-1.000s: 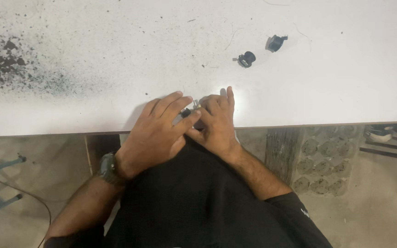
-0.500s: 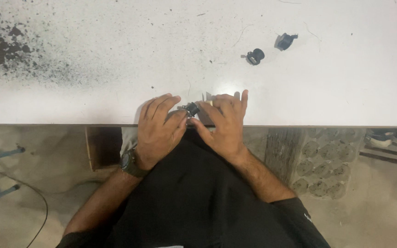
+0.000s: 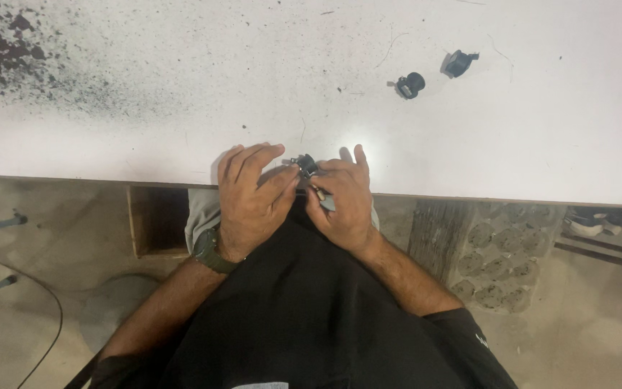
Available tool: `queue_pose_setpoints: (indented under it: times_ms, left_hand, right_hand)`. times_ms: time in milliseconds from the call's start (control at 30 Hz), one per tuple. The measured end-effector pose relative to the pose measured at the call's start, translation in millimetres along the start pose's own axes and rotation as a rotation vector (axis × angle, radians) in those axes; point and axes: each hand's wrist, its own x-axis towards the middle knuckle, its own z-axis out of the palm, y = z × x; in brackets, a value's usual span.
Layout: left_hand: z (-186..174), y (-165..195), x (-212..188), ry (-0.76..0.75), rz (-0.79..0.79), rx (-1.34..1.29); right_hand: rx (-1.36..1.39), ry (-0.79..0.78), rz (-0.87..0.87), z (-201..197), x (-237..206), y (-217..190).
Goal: The person sits at a white workbench and assembles small black plastic components by hand, pressing pieces together and setting each finished assembly onto the table where a pile of completed parts accumulates. Trays holding more of the black parts are visible on the bench.
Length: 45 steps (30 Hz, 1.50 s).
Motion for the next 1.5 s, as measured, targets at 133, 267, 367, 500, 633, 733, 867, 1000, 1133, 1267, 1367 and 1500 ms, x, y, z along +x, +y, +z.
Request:
queue_pose_setpoints:
  times_ms: [133, 267, 367, 500, 633, 733, 867, 1000, 1133, 1267, 1367, 1500]
  left_hand:
    - [1.2, -3.0, -0.9, 0.016, 0.029, -0.061]
    - [3.3, -10.7, -2.4, -0.025, 0.071, -0.101]
    - [6.9, -14.2, -2.6, -0.019, 0.139, 0.0]
    - [11.1, -12.9, -2.1, 0.031, 0.205, 0.019]
    - [10.7, -11.6, -0.3, 0.03, 0.148, 0.005]
    - [8.8, -11.7, 1.5, -0.016, 0.032, -0.043]
    - [8.0, -10.5, 2.8, -0.056, -0.033, -0.085]
    - [8.1, -11.0, 3.0, -0.057, -0.024, -0.083]
    - [7.3, -14.0, 1.7, -0.075, -0.035, -0.087]
    - [6.4, -16.1, 0.6, -0.077, -0.038, -0.106]
    - [5.7, -16.8, 1.1, -0.085, -0.028, -0.096]
    - [3.6, -16.0, 1.6, -0.08, -0.02, -0.112]
  right_hand:
    - [0.024, -0.007, 0.01, 0.2, 1.5, -0.4]
    - [0.042, -0.004, 0.017, 2.1, 0.3, 0.5]
    - [0.043, 0.005, 0.017, 4.1, 0.5, 1.3]
    - [0.052, -0.005, 0.006, 4.9, 2.0, 2.8]
    - [0.05, 0.008, -0.002, 4.8, 2.1, 3.7]
    - [0.046, 0.008, 0.001, 6.4, 1.3, 4.8]
    - [0.031, 0.0, -0.003, 9.8, -0.8, 7.4]
    - [0.017, 0.039, -0.128, 10.7, -6.2, 8.1]
    - [0.01, 0.022, -0.14, 13.5, -9.6, 7.0]
    - [-0.046, 0.022, -0.147, 16.1, -6.9, 6.0]
    - [-0.061, 0.016, -0.131, 15.4, -4.0, 2.9]
    - [-0.049, 0.005, -0.117, 13.8, -0.6, -1.6]
